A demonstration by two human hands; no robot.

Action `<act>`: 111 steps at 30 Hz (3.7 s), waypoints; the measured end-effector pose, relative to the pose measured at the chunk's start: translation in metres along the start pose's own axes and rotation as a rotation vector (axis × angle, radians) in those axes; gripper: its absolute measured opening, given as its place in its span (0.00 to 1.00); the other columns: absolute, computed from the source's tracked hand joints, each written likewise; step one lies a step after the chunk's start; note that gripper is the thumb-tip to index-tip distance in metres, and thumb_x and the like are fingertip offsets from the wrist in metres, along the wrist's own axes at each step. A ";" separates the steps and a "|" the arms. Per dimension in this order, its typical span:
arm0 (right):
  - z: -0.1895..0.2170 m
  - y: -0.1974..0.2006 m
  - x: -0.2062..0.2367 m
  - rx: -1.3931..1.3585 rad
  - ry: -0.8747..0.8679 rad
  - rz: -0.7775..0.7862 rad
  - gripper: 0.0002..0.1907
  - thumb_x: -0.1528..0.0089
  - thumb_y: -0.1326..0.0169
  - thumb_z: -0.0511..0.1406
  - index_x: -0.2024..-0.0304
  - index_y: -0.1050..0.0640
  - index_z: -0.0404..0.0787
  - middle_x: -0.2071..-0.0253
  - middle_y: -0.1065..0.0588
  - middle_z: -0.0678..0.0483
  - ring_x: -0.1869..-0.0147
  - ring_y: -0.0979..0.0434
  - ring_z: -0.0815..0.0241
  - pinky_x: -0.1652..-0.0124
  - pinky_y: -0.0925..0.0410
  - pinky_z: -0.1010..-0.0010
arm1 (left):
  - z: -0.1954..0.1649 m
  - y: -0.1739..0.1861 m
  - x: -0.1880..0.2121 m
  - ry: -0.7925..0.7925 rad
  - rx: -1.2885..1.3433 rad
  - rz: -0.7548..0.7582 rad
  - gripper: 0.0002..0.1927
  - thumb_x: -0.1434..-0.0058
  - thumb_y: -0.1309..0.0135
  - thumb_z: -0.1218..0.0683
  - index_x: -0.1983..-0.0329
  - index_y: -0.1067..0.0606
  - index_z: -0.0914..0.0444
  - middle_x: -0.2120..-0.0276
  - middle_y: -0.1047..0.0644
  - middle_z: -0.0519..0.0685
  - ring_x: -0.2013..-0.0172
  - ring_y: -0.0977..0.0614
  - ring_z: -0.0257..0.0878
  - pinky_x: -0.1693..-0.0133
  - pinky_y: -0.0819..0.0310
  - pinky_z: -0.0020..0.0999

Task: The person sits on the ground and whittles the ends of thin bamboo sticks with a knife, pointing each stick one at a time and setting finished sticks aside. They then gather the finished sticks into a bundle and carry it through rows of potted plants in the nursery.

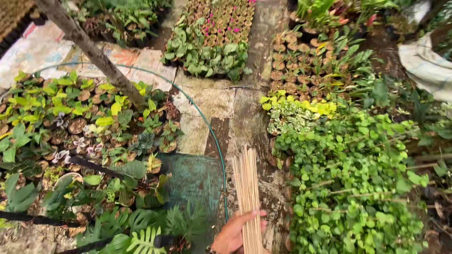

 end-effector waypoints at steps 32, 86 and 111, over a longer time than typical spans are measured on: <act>0.962 0.038 -0.380 0.156 0.159 0.222 0.23 0.35 0.42 0.42 0.41 0.26 0.38 0.74 0.30 0.59 0.81 0.35 0.71 0.82 0.40 0.79 | -0.720 -0.306 -0.716 -0.194 0.170 0.111 0.10 0.40 0.40 0.53 0.58 0.24 0.60 0.68 0.22 0.47 0.65 0.20 0.42 0.55 0.19 0.44; 2.237 0.256 -0.991 -0.499 0.277 0.058 0.29 0.34 0.48 0.48 0.39 0.34 0.37 0.44 0.27 0.45 0.47 0.22 0.52 0.55 0.26 0.61 | -1.548 -0.830 -1.679 -0.466 0.631 -0.142 0.16 0.37 0.40 0.49 0.72 0.32 0.61 0.74 0.30 0.48 0.67 0.26 0.45 0.45 0.23 0.51; 2.918 0.254 -1.247 0.712 0.125 0.027 0.24 0.38 0.37 0.41 0.43 0.23 0.36 0.72 0.25 0.52 0.81 0.31 0.67 0.81 0.37 0.77 | -2.074 -1.108 -2.130 -0.445 0.136 0.098 0.13 0.38 0.39 0.51 0.60 0.28 0.63 0.71 0.25 0.48 0.67 0.22 0.40 0.56 0.19 0.41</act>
Point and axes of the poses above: each hand's wrist, its own x-axis away from the middle knuckle, its own y-axis out of the back of the hand, z = x × y, the point moved 4 cm from there along -x, towards the middle knuckle
